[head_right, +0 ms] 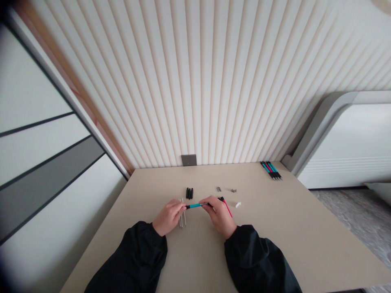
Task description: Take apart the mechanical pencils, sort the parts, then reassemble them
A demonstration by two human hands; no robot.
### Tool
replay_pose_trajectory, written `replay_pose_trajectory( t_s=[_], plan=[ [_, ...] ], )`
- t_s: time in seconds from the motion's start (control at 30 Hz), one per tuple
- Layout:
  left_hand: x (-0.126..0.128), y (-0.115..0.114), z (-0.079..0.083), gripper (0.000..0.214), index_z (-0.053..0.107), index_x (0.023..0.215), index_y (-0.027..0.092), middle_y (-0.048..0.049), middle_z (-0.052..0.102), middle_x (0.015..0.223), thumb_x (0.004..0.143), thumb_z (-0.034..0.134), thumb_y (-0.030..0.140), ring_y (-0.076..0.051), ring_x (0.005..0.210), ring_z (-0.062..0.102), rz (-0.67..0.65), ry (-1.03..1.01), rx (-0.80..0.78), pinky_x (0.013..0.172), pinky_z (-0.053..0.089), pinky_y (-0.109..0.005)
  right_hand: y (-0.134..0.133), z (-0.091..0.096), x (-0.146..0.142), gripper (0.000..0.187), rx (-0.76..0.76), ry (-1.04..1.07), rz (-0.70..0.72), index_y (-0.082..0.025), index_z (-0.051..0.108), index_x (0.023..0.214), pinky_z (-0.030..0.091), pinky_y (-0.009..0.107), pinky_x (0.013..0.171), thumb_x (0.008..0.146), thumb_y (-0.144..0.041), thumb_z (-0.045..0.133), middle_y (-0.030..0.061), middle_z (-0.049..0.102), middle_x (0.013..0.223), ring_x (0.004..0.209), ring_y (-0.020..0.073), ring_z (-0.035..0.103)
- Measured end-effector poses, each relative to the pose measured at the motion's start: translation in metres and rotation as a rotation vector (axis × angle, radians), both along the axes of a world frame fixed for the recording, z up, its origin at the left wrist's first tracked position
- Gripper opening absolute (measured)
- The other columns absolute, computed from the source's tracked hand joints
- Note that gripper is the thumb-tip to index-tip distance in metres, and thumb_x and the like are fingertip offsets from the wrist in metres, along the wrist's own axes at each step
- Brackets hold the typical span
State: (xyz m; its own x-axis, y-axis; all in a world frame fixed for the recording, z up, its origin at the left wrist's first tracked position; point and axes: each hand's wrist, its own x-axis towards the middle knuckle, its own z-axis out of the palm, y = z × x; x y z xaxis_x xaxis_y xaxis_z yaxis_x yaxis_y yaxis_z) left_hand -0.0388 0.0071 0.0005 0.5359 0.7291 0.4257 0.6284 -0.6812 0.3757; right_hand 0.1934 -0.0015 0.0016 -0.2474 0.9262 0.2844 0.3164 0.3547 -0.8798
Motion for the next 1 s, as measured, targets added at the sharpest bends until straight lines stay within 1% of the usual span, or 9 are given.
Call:
replay_pose_trajectory(
  t_s=[0.1, 0.23, 0.3, 0.4, 0.5, 0.67, 0.77, 0.83, 1.0],
  plan=[
    [-0.0003, -0.0015, -0.0009, 0.033, 0.064, 0.086, 0.017, -0.0051, 0.062, 0.073, 0.099, 0.036, 0.027, -0.018, 0.072, 0.058, 0.028, -0.031, 0.003, 0.069, 0.047, -0.03, -0.0009, 0.0019, -0.0019, 0.023, 0.044, -0.023, -0.026, -0.024, 0.069, 0.098, 0.046, 0.033, 0.075, 0.091, -0.039, 0.052, 0.0057, 0.068, 0.091, 0.082, 0.0206, 0.06],
    [-0.0019, -0.0023, -0.0016, 0.026, 0.058, 0.116, 0.019, -0.0066, 0.066, 0.092, 0.095, 0.049, 0.031, -0.019, 0.084, 0.061, 0.005, -0.056, -0.023, 0.079, 0.048, -0.033, -0.0017, -0.002, -0.0046, 0.026, -0.016, -0.029, -0.082, -0.023, 0.069, 0.101, 0.046, 0.031, 0.067, 0.091, -0.039, 0.051, 0.0054, 0.068, 0.089, 0.073, 0.0188, 0.058],
    [-0.0025, -0.0023, -0.0032, 0.025, 0.057, 0.113, 0.019, -0.0061, 0.066, 0.092, 0.093, 0.053, 0.032, -0.018, 0.082, 0.061, 0.022, -0.077, -0.035, 0.078, 0.049, -0.032, -0.002, -0.0042, -0.0053, 0.026, -0.041, -0.013, -0.086, -0.022, 0.068, 0.101, 0.045, 0.031, 0.066, 0.091, -0.04, 0.051, 0.0051, 0.068, 0.088, 0.073, 0.0185, 0.058],
    [-0.0027, -0.0024, -0.0058, 0.017, 0.06, 0.097, 0.018, -0.0049, 0.064, 0.081, 0.095, 0.049, 0.031, -0.017, 0.075, 0.059, 0.057, -0.1, -0.032, 0.072, 0.048, -0.029, -0.0024, -0.006, -0.006, 0.025, -0.055, 0.008, -0.078, -0.022, 0.068, 0.1, 0.045, 0.031, 0.067, 0.091, -0.039, 0.051, 0.0047, 0.067, 0.086, 0.073, 0.0184, 0.057],
    [-0.0021, -0.0033, -0.0054, 0.028, 0.061, 0.083, 0.017, -0.0031, 0.058, 0.068, 0.097, 0.041, 0.028, -0.016, 0.068, 0.056, 0.065, -0.137, -0.035, 0.067, 0.046, -0.028, -0.0028, -0.0059, -0.007, 0.024, -0.045, 0.01, -0.059, -0.023, 0.068, 0.099, 0.045, 0.032, 0.069, 0.091, -0.038, 0.052, 0.0046, 0.067, 0.088, 0.076, 0.0187, 0.057],
    [-0.0004, -0.005, 0.0, 0.021, 0.06, 0.106, 0.019, -0.004, 0.062, 0.083, 0.091, 0.055, 0.034, -0.016, 0.077, 0.059, 0.064, -0.219, -0.111, 0.07, 0.048, -0.027, -0.0041, -0.0048, -0.0084, 0.024, -0.037, 0.009, -0.061, -0.023, 0.067, 0.099, 0.046, 0.033, 0.071, 0.091, -0.038, 0.051, 0.0053, 0.067, 0.091, 0.078, 0.0194, 0.058],
    [0.0004, -0.0047, 0.0012, 0.016, 0.062, 0.092, 0.019, -0.0041, 0.062, 0.08, 0.093, 0.051, 0.031, -0.016, 0.075, 0.059, 0.046, -0.211, -0.105, 0.069, 0.047, -0.026, -0.0049, -0.0045, -0.0086, 0.023, -0.045, 0.009, -0.066, -0.023, 0.067, 0.099, 0.045, 0.032, 0.07, 0.091, -0.037, 0.051, 0.0049, 0.067, 0.091, 0.077, 0.0188, 0.057],
    [0.0005, -0.0045, 0.001, 0.022, 0.063, 0.087, 0.018, -0.004, 0.06, 0.074, 0.095, 0.046, 0.029, -0.016, 0.073, 0.058, 0.038, -0.185, -0.099, 0.069, 0.047, -0.026, -0.0053, -0.0043, -0.0085, 0.023, -0.043, 0.011, -0.072, -0.023, 0.067, 0.099, 0.045, 0.031, 0.07, 0.091, -0.037, 0.051, 0.0046, 0.066, 0.09, 0.076, 0.0186, 0.057],
    [0.0011, -0.0053, -0.001, 0.023, 0.06, 0.106, 0.019, -0.0047, 0.064, 0.085, 0.089, 0.058, 0.034, -0.017, 0.078, 0.06, 0.072, -0.193, -0.102, 0.072, 0.048, -0.028, -0.0051, -0.0045, -0.0084, 0.024, -0.057, 0.015, -0.09, -0.023, 0.067, 0.101, 0.044, 0.03, 0.067, 0.091, -0.038, 0.051, 0.0041, 0.066, 0.085, 0.073, 0.0182, 0.056]
  ],
)
